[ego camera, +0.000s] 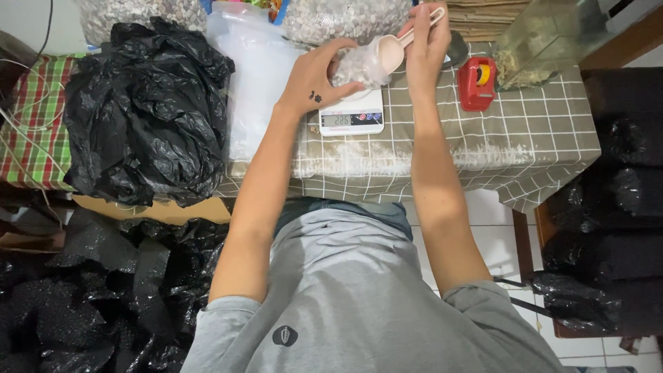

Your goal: Scooping white gravel from a bulk bag into a smaller bag on a digital scale for weighing

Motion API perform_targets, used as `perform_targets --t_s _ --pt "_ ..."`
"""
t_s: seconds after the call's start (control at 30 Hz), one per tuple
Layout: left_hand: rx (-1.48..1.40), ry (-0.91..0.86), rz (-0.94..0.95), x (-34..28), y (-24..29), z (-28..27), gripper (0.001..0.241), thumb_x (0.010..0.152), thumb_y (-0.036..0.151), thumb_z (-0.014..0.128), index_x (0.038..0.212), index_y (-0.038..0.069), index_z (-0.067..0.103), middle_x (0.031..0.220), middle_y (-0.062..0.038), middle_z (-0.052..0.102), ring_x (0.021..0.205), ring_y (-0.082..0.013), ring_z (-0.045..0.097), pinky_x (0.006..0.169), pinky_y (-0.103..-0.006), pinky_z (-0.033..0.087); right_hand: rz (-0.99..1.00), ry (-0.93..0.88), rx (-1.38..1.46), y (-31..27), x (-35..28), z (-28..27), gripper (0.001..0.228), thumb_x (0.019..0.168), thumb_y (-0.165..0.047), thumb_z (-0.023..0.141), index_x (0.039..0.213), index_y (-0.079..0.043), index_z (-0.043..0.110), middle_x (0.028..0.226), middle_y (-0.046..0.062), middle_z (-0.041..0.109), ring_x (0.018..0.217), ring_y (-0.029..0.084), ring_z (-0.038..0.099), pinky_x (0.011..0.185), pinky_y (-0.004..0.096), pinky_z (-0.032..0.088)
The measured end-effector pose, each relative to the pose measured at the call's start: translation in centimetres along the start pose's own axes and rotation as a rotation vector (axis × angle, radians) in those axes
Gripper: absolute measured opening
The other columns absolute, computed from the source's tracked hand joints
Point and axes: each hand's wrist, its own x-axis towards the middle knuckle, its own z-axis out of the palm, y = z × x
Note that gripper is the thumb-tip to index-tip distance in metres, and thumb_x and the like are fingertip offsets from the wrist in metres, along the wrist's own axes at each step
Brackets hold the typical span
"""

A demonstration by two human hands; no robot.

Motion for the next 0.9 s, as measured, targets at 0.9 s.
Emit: perform_targets --t_s 0.9 --pt "-0.067 0.152 0.116 0.7 -0.5 0.6 0.043 0.108 0.048 0.054 0.128 0.011 0.064 0.087 0.0 0.06 0.072 -0.0158 0.054 0.072 -0.032 0.039 0.836 0.259 0.393 6.1 -0.6 -0.9 0.022 0.099 -0.025 0.062 0.109 -0.006 0.067 0.08 0.004 0.07 0.051 0.007 0.048 0.044 0.02 0.031"
